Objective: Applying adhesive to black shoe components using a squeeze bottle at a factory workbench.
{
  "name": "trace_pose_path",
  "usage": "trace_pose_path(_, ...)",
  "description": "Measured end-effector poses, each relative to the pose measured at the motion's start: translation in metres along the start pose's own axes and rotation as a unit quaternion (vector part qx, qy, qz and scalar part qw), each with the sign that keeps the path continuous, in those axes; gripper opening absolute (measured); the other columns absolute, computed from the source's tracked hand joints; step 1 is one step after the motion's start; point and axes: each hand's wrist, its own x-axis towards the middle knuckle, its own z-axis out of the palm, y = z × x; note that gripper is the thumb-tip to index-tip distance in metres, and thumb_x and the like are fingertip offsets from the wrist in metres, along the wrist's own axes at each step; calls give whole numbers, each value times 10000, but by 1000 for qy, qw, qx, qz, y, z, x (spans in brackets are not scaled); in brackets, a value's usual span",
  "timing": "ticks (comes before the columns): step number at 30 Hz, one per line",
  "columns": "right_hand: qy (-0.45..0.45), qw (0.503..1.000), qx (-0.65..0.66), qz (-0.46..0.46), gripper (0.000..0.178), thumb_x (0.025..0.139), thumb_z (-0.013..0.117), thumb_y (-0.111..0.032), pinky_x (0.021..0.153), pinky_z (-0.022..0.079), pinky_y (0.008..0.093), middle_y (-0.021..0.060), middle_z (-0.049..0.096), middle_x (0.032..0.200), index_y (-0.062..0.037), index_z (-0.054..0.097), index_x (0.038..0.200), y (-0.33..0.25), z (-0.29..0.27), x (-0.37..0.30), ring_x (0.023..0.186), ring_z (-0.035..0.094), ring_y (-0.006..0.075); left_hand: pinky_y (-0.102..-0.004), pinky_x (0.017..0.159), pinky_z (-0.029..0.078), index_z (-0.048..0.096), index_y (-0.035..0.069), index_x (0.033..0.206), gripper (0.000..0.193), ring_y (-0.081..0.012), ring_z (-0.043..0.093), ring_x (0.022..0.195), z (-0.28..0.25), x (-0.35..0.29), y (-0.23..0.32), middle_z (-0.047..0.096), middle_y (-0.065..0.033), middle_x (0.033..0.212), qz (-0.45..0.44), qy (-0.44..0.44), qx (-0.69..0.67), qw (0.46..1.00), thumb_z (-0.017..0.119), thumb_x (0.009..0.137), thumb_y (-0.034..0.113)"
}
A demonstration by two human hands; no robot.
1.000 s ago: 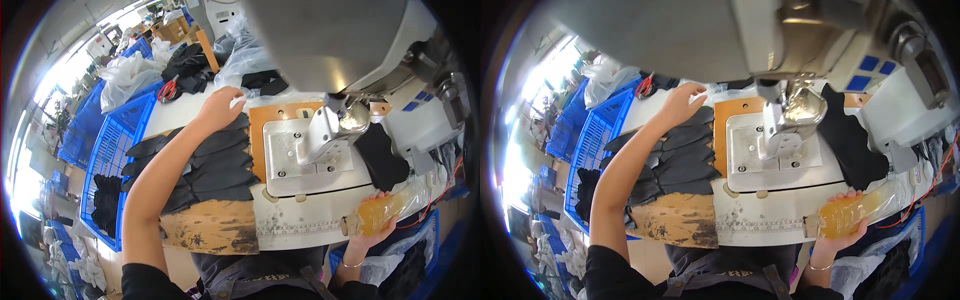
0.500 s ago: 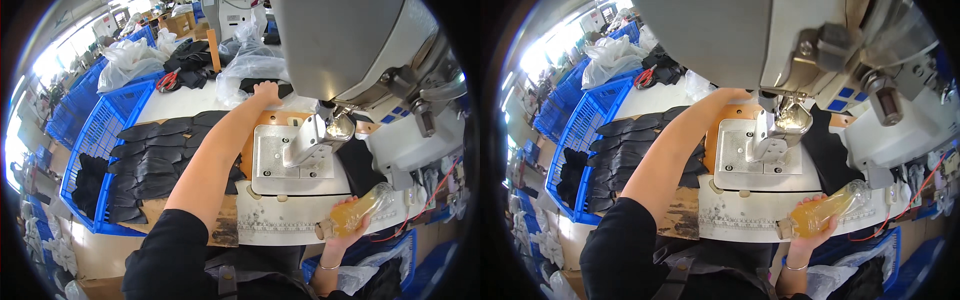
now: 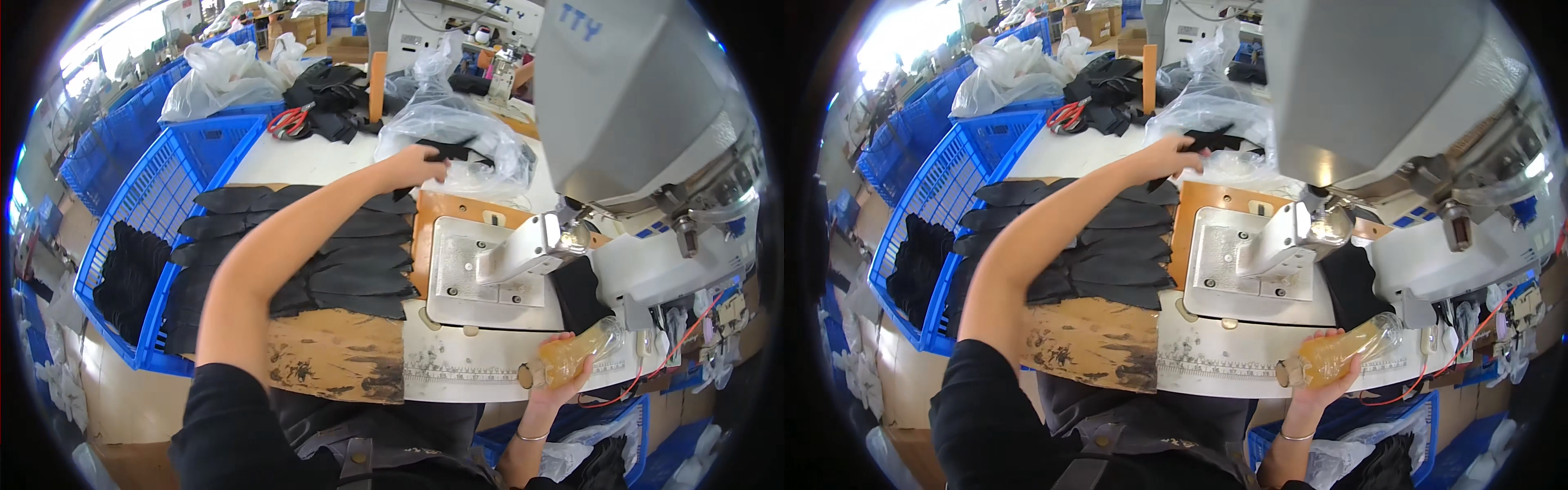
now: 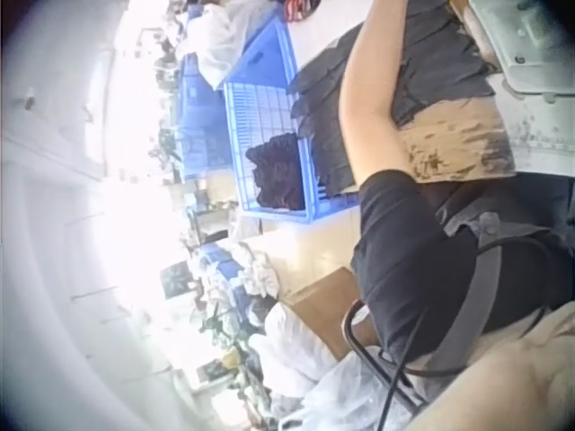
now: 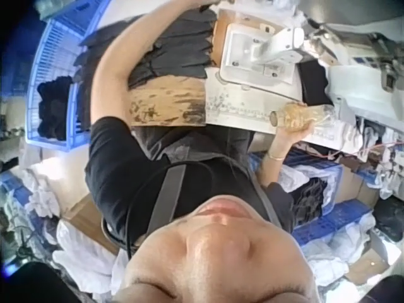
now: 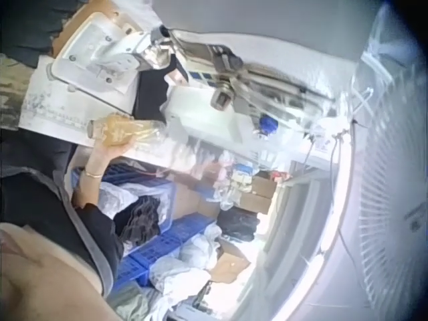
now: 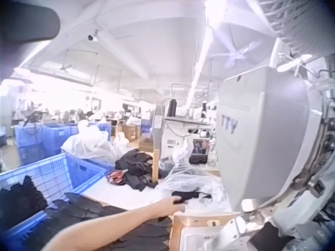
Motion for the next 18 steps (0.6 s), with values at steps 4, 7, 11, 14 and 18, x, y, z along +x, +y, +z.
trace_pose_path(4, -42, 999, 8, 6, 458, 858, 550, -372, 935, 417, 363, 115, 547, 1069, -12, 487, 1133, -4, 1, 1, 1033, 515, 245, -200, 443, 370, 586, -5, 1069, 389, -69, 468, 538, 2, -87, 30, 635, -60, 818, -107, -171, -136, 970, 502, 854, 309)
trace_pose_path(7, -38, 999, -16, 10, 466, 862, 544, -369, 940, 418, 360, 124, 543, 1064, 2, 482, 1136, -3, 5, 2, 1028, 516, 249, -181, 392, 344, 527, -17, 1153, 438, -76, 471, 530, 0, -112, 32, 634, -101, 847, -134, -230, -213, 940, 422, 892, 318)
trace_pose_path(11, -14, 1000, -15, 3, 453, 866, 531, -375, 922, 427, 366, 119, 547, 1051, -4, 491, 1123, -1, 7, 2, 1016, 521, 245, -176, 335, 302, 424, -54, 1260, 538, -93, 468, 503, 1, -112, 35, 608, -161, 822, -99, -282, -329, 896, 291, 904, 327)
trace_pose_path(14, 17, 1000, -8, -2, 447, 867, 517, -392, 902, 435, 372, 110, 556, 1034, -15, 503, 1107, 1, 8, 2, 1004, 528, 239, -176, 287, 292, 394, -80, 1274, 581, -123, 487, 480, 4, -107, 32, 613, -206, 865, -66, -314, -371, 871, 250, 911, 351)
trace_pose_path(18, 37, 999, -7, -9, 452, 862, 521, -396, 909, 429, 374, 109, 561, 1029, -15, 504, 1104, 2, 7, 1, 1003, 528, 240, -181, 295, 295, 419, -78, 1241, 585, -135, 497, 491, 9, -103, 31, 618, -225, 901, -42, -353, -404, 843, 251, 924, 384)
